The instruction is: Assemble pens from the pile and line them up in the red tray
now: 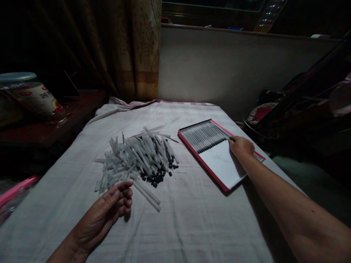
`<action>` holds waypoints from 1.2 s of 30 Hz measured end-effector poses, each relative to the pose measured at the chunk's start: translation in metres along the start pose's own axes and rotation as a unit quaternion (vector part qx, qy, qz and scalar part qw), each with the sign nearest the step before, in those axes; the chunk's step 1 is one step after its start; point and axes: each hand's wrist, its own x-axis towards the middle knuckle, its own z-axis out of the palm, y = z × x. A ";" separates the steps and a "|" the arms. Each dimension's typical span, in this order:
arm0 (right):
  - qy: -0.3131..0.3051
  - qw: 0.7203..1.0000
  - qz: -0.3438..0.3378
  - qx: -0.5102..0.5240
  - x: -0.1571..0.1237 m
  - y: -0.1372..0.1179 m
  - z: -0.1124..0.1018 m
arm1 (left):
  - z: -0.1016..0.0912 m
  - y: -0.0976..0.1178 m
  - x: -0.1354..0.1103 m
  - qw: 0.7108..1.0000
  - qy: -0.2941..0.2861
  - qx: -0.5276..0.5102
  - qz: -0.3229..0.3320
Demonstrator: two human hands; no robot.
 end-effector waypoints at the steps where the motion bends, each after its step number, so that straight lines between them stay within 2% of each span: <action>1: -0.005 1.000 0.014 -0.006 0.000 -0.003 0.000 | 0.001 0.000 0.000 1.000 0.002 0.000 0.000; 3: -0.014 0.999 0.026 -0.017 -0.001 -0.008 -0.001 | 0.002 0.001 -0.001 1.000 0.007 0.001 0.000; 6: -0.009 1.000 0.007 -0.018 -0.002 -0.011 -0.001 | 0.003 0.001 -0.002 1.000 0.011 0.000 -0.002; 15: -0.025 1.000 -0.002 -0.006 -0.001 -0.009 0.000 | 0.005 0.002 -0.002 1.000 0.008 -0.009 -0.006; 23: -0.002 0.998 0.004 0.057 -0.012 -0.015 -0.020 | 0.007 0.004 -0.003 1.000 0.001 -0.015 0.004; 27: 0.005 0.993 -0.060 0.106 -0.031 -0.040 -0.039 | 0.009 0.004 -0.003 1.000 -0.011 -0.017 0.014; 31: 0.024 0.964 -0.190 0.185 -0.071 -0.081 -0.055 | 0.010 0.004 -0.004 0.999 -0.019 -0.024 0.026; 33: 0.004 0.948 -0.242 0.207 -0.096 -0.102 -0.060 | 0.012 0.004 -0.004 0.999 -0.021 -0.027 0.031; 36: -0.049 0.945 -0.269 0.180 -0.131 -0.130 -0.061 | 0.012 0.005 -0.005 0.999 -0.022 -0.032 0.035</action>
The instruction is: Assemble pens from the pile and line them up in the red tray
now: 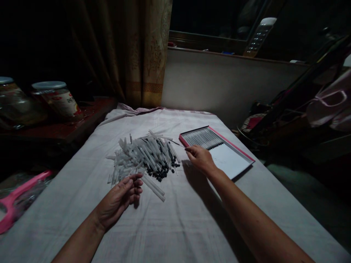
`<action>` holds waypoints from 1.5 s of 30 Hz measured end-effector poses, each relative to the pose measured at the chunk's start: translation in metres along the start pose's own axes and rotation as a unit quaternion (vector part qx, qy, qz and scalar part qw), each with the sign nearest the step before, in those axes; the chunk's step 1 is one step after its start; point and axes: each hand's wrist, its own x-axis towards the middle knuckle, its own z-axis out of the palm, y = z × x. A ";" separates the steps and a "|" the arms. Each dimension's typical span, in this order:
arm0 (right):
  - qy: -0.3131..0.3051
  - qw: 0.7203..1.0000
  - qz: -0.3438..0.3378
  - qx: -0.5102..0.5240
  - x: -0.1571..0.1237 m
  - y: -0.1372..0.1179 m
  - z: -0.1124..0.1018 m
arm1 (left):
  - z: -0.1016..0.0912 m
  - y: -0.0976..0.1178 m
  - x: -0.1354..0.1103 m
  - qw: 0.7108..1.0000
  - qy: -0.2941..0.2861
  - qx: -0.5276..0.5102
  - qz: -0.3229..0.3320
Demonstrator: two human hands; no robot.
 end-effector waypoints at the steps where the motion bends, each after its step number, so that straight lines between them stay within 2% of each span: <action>1: -0.018 1.000 0.006 -0.016 -0.004 -0.010 0.005 | 0.000 0.000 0.000 1.000 -0.001 -0.001 0.000; 6: -0.084 0.992 0.059 -0.074 -0.010 -0.035 0.025 | -0.001 -0.001 0.001 1.000 -0.029 -0.011 0.002; 9: -0.082 0.989 0.090 -0.080 -0.006 -0.037 0.028 | -0.001 -0.001 0.001 0.999 -0.043 -0.012 0.005; 13: -0.066 0.986 0.126 -0.082 -0.009 -0.033 0.021 | -0.002 -0.003 0.002 0.998 -0.053 0.001 0.016; 15: -0.019 0.988 0.144 -0.041 -0.018 -0.028 0.018 | -0.002 -0.006 0.002 0.998 -0.059 0.015 0.021; 17: 0.069 0.985 0.144 0.067 -0.031 -0.023 0.017 | 0.000 -0.010 0.001 0.997 -0.052 0.045 0.043; 19: 0.150 0.956 0.122 0.219 -0.048 -0.024 0.020 | 0.004 -0.015 -0.003 0.988 -0.009 0.113 0.109; 20: 0.164 0.937 0.108 0.290 -0.057 -0.027 0.024 | 0.006 -0.017 -0.006 0.974 0.022 0.162 0.159; 22: 0.149 0.900 0.086 0.401 -0.073 -0.038 0.032 | 0.011 -0.020 -0.011 0.921 0.073 0.264 0.276; 24: 0.109 0.876 0.069 0.465 -0.086 -0.054 0.040 | 0.015 -0.022 -0.015 0.864 0.075 0.349 0.355; 26: 0.061 0.861 0.047 0.503 -0.095 -0.067 0.046 | 0.016 -0.024 -0.016 0.827 0.043 0.417 0.374; 29: -0.007 0.850 0.021 0.526 -0.096 -0.073 0.050 | 0.012 -0.029 -0.012 0.805 -0.007 0.488 0.338; 30: -0.012 0.857 0.021 0.515 -0.094 -0.071 0.049 | 0.010 -0.031 -0.011 0.804 -0.009 0.496 0.329; 32: 0.014 0.902 0.043 0.428 -0.087 -0.062 0.046 | 0.005 -0.033 -0.007 0.809 0.010 0.490 0.324; 34: 0.036 0.962 0.076 0.261 -0.080 -0.054 0.042 | 0.003 -0.035 -0.005 0.814 0.033 0.478 0.327; 36: 0.011 0.992 0.092 0.089 -0.073 -0.051 0.038 | 0.002 -0.035 -0.004 0.814 0.042 0.478 0.328; 38: -0.030 0.995 0.093 -0.017 -0.069 -0.054 0.035 | 0.002 -0.035 -0.003 0.809 0.043 0.483 0.331; 40: -0.052 0.991 0.095 -0.074 -0.065 -0.059 0.033 | 0.003 -0.034 -0.003 0.803 0.043 0.489 0.338; 45: -0.077 0.980 0.128 -0.132 -0.065 -0.061 0.028 | 0.002 -0.033 -0.002 0.770 0.051 0.526 0.358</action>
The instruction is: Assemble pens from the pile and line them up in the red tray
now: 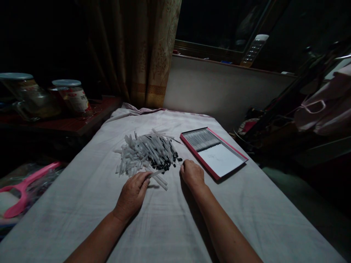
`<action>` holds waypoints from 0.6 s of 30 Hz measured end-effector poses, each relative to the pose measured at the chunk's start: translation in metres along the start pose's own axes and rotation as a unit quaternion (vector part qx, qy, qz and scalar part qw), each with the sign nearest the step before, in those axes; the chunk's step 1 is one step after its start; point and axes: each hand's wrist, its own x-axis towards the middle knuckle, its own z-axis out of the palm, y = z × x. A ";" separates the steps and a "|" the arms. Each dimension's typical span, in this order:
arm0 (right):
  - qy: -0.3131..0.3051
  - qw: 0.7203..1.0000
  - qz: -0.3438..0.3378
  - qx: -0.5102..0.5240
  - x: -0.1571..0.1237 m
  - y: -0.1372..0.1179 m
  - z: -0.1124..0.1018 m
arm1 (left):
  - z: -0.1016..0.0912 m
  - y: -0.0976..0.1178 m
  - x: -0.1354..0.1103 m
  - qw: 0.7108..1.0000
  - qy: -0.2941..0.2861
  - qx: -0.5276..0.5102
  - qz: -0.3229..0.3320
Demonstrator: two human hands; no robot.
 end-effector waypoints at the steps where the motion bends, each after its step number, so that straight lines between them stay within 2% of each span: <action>1: 0.000 1.000 0.003 -0.002 -0.001 0.002 0.000 | 0.001 -0.002 0.000 1.000 0.001 0.015 0.008; 7: 0.010 1.000 -0.012 -0.013 -0.001 0.007 0.002 | 0.006 -0.017 -0.001 0.990 0.015 0.106 0.090; 13: 0.018 0.999 0.027 -0.014 -0.004 0.015 -0.005 | 0.005 -0.018 0.000 0.980 0.047 0.143 0.131; 16: 0.043 0.998 0.037 0.026 -0.011 0.031 -0.004 | 0.005 -0.017 0.001 0.976 0.054 0.146 0.151; 18: 0.064 0.993 0.029 0.091 -0.016 0.041 0.000 | 0.004 -0.017 0.001 0.974 0.057 0.145 0.163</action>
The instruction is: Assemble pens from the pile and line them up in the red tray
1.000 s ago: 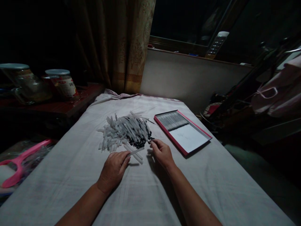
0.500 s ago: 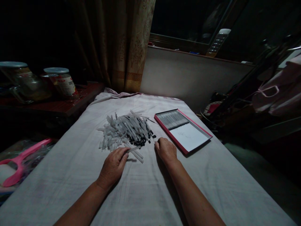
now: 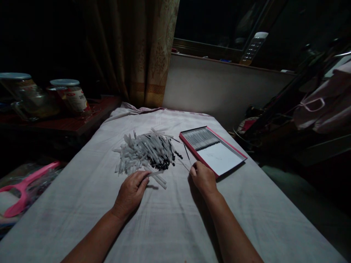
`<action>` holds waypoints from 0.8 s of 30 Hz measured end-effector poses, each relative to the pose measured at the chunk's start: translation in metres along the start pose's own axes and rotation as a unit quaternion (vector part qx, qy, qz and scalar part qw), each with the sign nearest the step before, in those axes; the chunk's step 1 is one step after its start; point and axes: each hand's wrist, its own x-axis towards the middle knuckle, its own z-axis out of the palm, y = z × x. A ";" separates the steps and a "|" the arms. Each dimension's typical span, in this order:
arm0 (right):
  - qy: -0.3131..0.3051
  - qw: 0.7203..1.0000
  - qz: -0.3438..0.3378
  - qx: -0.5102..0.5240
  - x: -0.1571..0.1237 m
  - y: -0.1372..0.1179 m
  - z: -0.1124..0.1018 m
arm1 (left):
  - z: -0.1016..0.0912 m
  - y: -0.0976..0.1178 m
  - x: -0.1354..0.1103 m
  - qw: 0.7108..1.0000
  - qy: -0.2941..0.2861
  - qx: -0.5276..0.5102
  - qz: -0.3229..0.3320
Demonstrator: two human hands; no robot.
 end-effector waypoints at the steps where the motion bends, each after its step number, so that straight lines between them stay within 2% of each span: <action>1: 0.008 0.999 -0.003 0.053 -0.002 0.005 0.001 | 0.000 -0.001 0.000 1.000 0.003 0.000 0.004; 3: 0.027 0.979 -0.010 0.201 -0.006 0.011 0.004 | -0.001 -0.003 0.000 1.000 0.010 0.000 0.007; 4: 0.038 0.958 -0.011 0.284 -0.008 0.013 0.005 | -0.001 -0.004 -0.001 1.000 0.012 -0.001 0.004; 7: 0.063 0.871 0.012 0.487 -0.011 0.014 0.002 | -0.003 -0.007 0.000 1.000 0.014 -0.002 -0.009; 9: 0.057 0.826 0.040 0.560 -0.012 0.012 -0.003 | -0.004 -0.009 0.000 1.000 0.013 -0.003 -0.017; 11: 0.033 0.798 0.053 0.599 -0.013 0.010 -0.007 | -0.004 -0.009 0.000 1.000 0.012 -0.007 -0.020; 14: 0.003 0.793 0.045 0.608 -0.014 0.007 -0.010 | -0.004 -0.009 0.000 1.000 0.014 -0.008 -0.020; 18: -0.006 0.816 0.032 0.578 -0.016 0.009 -0.008 | -0.003 -0.008 0.000 1.000 0.019 0.001 -0.019; 24: -0.016 0.836 -0.002 0.549 -0.017 0.010 -0.006 | -0.003 -0.008 0.000 1.000 0.012 0.013 -0.020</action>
